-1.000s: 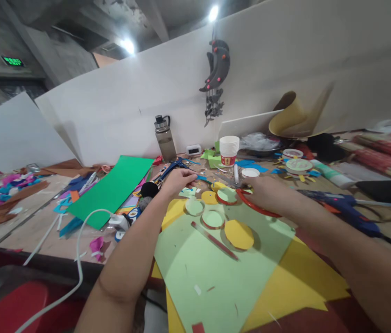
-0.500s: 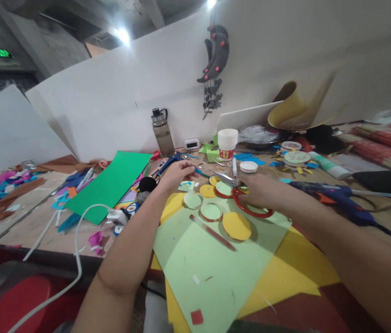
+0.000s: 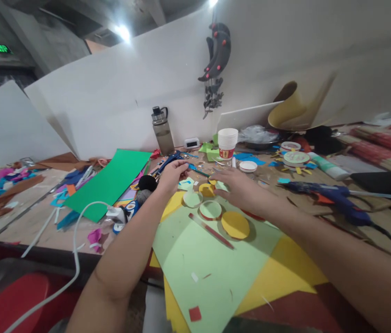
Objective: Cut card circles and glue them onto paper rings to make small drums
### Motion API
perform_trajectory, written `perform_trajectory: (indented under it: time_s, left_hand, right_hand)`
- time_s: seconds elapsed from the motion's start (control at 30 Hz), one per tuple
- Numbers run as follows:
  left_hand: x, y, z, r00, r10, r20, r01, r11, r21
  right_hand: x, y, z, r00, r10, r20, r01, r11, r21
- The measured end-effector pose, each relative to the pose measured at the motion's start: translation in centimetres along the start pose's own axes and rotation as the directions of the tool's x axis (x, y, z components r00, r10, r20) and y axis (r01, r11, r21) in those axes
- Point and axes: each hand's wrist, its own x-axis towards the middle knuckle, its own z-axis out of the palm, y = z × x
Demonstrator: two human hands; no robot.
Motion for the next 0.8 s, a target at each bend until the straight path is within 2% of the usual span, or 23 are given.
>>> perform_trajectory:
  time_s: [0.03,0.1,0.23,0.33,0.47,0.67,0.73,0.8]
  left_hand:
    - [-0.1,-0.2,-0.1,1.000,0.001,-0.012,-0.001,1.000,-0.014]
    - [-0.4,-0.6,-0.2,1.000,0.004,-0.026,-0.004,1.000,-0.012]
    - [-0.7,-0.8,-0.2,1.000,-0.005,-0.014,0.005,1.000,0.019]
    - [-0.8,-0.6,-0.1,1.000,-0.011,-0.003,0.011,1.000,0.017]
    - [-0.9,-0.3,-0.1,1.000,0.001,0.002,-0.002,1.000,0.020]
    - [-0.8,-0.5,-0.3,1.000,0.014,0.005,-0.014,0.999,0.043]
    - [-0.9,-0.6,-0.3,0.999,0.021,0.035,-0.023,0.997,0.073]
    - [-1.0,-0.8,-0.2,0.996,0.022,0.086,-0.030,0.995,0.094]
  right_hand:
    - [0.2,-0.1,0.7,0.998,-0.055,-0.004,0.056,0.998,0.017]
    - [0.6,-0.3,1.9,0.996,-0.089,0.019,0.089,0.996,0.002]
    - [1.4,-0.1,3.5,0.994,-0.040,0.102,0.047,0.996,-0.071]
    - [1.9,0.4,3.8,0.991,-0.029,0.130,0.038,0.997,-0.067]
    - [2.2,0.3,3.6,0.995,-0.001,0.101,0.007,0.998,-0.061]
    - [2.2,0.0,2.6,0.985,0.152,-0.076,-0.154,0.988,-0.029]
    - [2.2,0.1,2.2,0.962,0.242,-0.124,-0.235,0.970,0.068]
    - [2.2,0.2,2.0,0.924,0.356,-0.137,-0.318,0.917,0.240]
